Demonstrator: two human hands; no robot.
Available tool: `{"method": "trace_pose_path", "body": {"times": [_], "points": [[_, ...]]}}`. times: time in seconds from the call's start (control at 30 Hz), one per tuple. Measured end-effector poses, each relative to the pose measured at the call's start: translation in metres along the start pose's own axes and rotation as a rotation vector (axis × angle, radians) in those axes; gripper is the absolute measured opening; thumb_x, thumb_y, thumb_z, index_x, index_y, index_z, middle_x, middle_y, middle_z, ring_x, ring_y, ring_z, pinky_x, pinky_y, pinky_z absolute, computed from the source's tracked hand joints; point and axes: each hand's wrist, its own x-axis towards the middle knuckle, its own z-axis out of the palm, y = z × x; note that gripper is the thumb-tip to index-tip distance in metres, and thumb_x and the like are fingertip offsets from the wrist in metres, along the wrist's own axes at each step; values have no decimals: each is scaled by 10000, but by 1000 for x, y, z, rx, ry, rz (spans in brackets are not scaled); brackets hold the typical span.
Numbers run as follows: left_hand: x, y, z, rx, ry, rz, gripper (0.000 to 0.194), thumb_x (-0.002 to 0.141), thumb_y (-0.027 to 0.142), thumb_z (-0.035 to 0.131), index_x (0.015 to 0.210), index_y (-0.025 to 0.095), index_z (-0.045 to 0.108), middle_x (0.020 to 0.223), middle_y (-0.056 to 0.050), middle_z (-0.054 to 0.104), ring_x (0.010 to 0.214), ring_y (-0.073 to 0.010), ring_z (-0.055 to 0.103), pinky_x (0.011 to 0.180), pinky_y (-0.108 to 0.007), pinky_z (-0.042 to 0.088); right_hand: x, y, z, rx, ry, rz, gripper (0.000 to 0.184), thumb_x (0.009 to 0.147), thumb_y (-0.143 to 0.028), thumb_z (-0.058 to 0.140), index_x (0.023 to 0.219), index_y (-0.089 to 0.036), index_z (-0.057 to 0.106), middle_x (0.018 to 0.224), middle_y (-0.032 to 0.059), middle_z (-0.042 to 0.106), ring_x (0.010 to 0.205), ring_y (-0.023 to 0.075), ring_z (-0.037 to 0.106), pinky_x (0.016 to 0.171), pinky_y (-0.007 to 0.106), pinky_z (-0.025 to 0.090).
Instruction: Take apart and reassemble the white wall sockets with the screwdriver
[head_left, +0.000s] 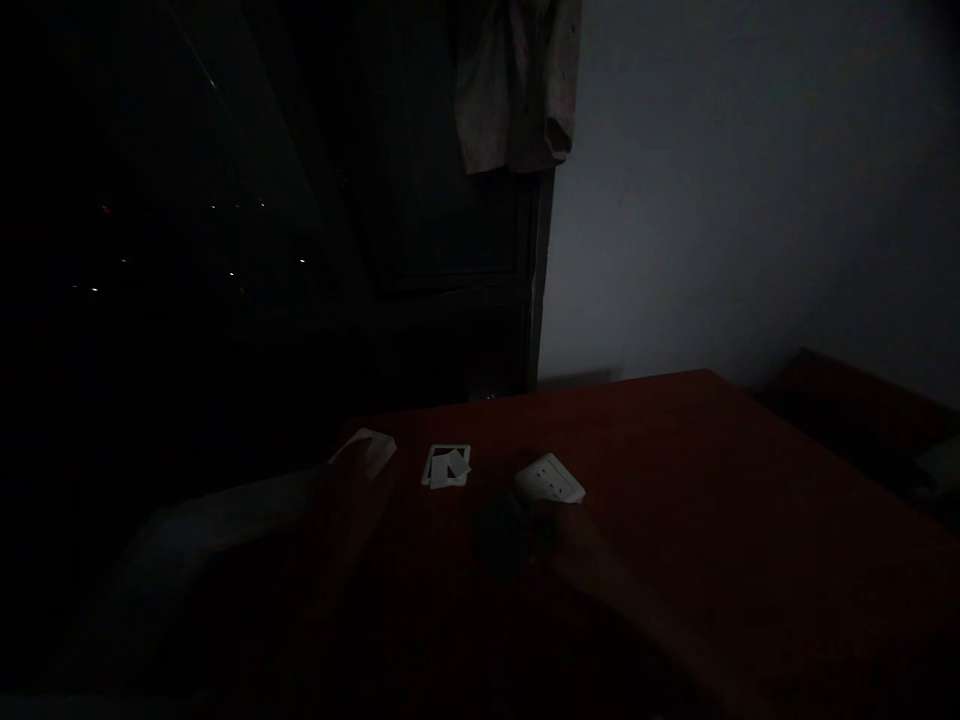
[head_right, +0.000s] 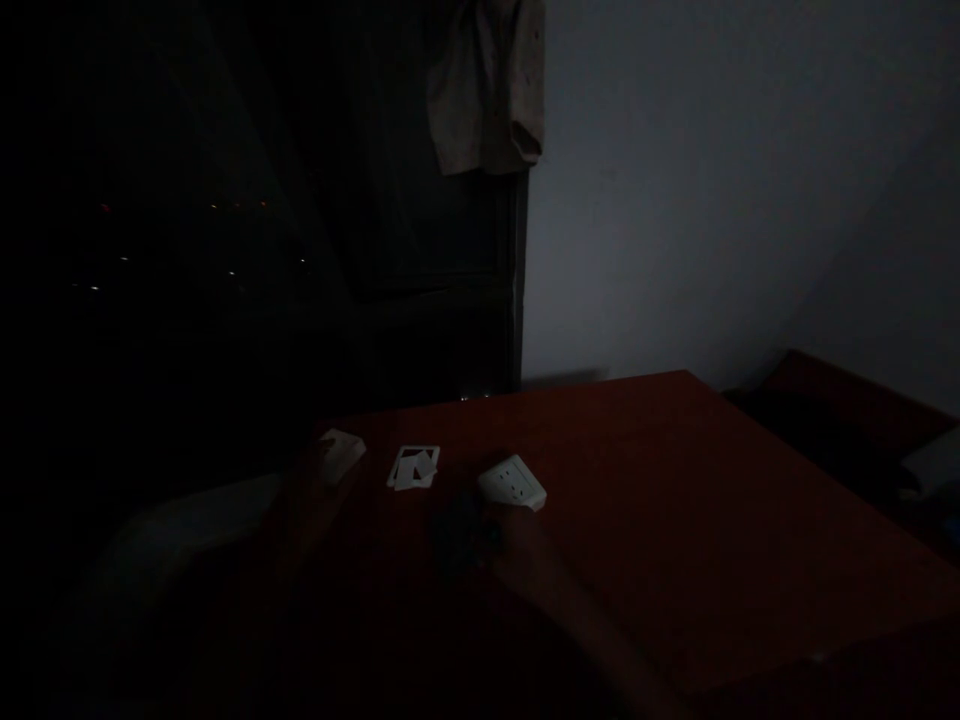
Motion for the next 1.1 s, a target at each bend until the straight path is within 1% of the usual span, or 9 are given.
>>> {"method": "trace_pose_path", "body": {"times": [0.1, 0.2, 0.3, 0.53, 0.63, 0.7, 0.8, 0.97, 1.1], "points": [[-40, 19, 13, -182, -201, 143, 538, 843, 406, 556, 1328, 225, 410, 1406, -107, 428, 1327, -288, 382, 1084, -467, 346, 3, 3, 4, -2, -9, -1, 184, 780, -155, 537, 882, -168, 689, 815, 57, 726, 734, 180, 659, 595, 245, 434], [-84, 44, 24, -329, -441, 244, 734, 754, 362, 678, 1398, 269, 338, 1441, -103, 397, 1337, -296, 372, 1092, -482, 338, 2, 2, 5, -9, -6, -11, 194, 780, -151, 530, 888, -169, 689, 826, 56, 729, 731, 176, 662, 600, 243, 440], [-113, 64, 32, -368, -595, 239, 915, 649, 321, 760, 1438, 269, 300, 1468, -114, 362, 1340, -329, 360, 1091, -496, 342, -1, -2, 5, -24, 12, -30, 206, 764, -146, 540, 903, -174, 690, 888, 65, 730, 792, 188, 662, 641, 253, 449], [-124, 70, 42, -361, -521, 219, 759, 734, 234, 623, 1431, 261, 325, 1444, -99, 392, 1327, -278, 386, 1102, -462, 335, -10, -10, -2, -38, 47, -104, 251, 750, -155, 551, 965, -183, 678, 979, 87, 712, 869, 212, 652, 716, 282, 461], [-124, 61, 44, -320, -558, 180, 779, 697, 232, 646, 1420, 262, 355, 1458, -97, 375, 1334, -294, 373, 1104, -478, 325, -16, -17, -18, -5, 153, -155, 378, 716, -149, 565, 1088, -192, 619, 1076, 88, 679, 929, 205, 639, 760, 278, 461], [-124, 56, 43, -314, -597, 141, 785, 693, 231, 648, 1420, 277, 357, 1478, -82, 353, 1351, -294, 352, 1112, -479, 315, -20, -23, -34, 33, 222, -117, 356, 722, -170, 541, 1072, -196, 598, 999, 72, 689, 819, 182, 645, 706, 271, 464], [-123, 53, 39, -316, -640, 126, 767, 708, 245, 644, 1421, 276, 362, 1489, -82, 346, 1365, -288, 337, 1123, -473, 301, -27, -27, -57, 61, 304, -154, 352, 750, -206, 499, 1096, -209, 564, 995, 58, 685, 858, 181, 640, 743, 278, 454], [-118, 52, 32, -263, -625, 154, 715, 720, 255, 644, 1395, 267, 407, 1480, -79, 370, 1368, -288, 335, 1133, -483, 281, -34, -19, -76, -207, 382, -19, 276, 855, -427, 435, 839, -210, 605, 718, 35, 654, 651, 192, 610, 611, 285, 398], [-117, 53, 34, -232, -619, 171, 688, 723, 232, 633, 1379, 239, 427, 1475, -83, 378, 1355, -277, 356, 1130, -460, 299, -35, 4, -69, 46, 398, 22, 422, 867, -545, 402, 774, -186, 602, 655, 18, 605, 598, 169, 560, 552, 267, 381]]}}
